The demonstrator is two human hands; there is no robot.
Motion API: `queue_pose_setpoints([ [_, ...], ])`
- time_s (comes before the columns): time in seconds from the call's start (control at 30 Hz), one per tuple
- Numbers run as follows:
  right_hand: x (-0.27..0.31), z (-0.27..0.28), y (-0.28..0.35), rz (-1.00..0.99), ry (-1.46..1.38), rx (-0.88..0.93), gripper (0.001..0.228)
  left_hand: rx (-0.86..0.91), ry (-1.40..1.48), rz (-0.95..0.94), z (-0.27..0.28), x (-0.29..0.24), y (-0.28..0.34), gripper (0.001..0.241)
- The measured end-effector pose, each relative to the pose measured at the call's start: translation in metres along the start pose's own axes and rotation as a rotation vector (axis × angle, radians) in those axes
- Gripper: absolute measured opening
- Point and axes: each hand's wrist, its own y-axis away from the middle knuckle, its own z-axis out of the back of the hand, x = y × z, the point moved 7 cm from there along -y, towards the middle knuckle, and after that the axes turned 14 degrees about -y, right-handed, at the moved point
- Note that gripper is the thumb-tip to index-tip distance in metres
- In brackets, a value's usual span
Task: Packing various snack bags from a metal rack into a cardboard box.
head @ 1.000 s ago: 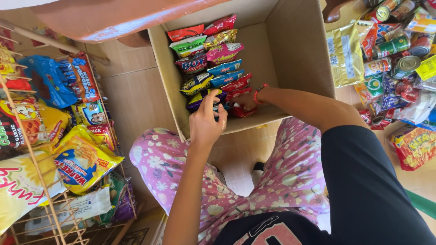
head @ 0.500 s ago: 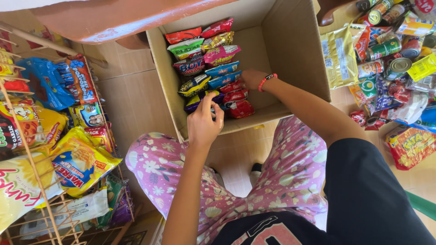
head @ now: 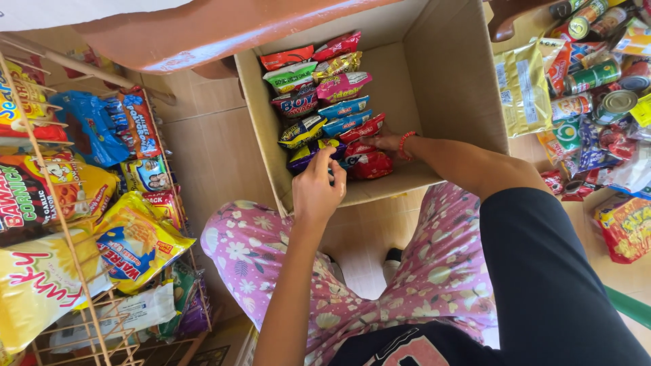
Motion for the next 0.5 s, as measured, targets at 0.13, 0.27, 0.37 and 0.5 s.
queue_pose_setpoints([
  [0.13,-0.014,0.004,-0.015,0.115,0.066,0.023,0.083,0.010,-0.030,-0.001,0.001,-0.001,-0.001,0.025],
  [0.27,0.004,0.006,-0.010,0.446,0.013,0.000,0.079,0.016,-0.021,0.001,0.001,-0.003,-0.001,0.023],
  [0.37,-0.002,0.019,-0.030,0.491,-0.004,-0.017,0.076,0.026,-0.037,0.008,0.000,-0.003,0.000,0.022],
  [0.5,-0.030,0.061,-0.095,0.370,0.385,-0.204,0.098,0.015,-0.037,0.020,-0.001,-0.002,-0.001,0.020],
])
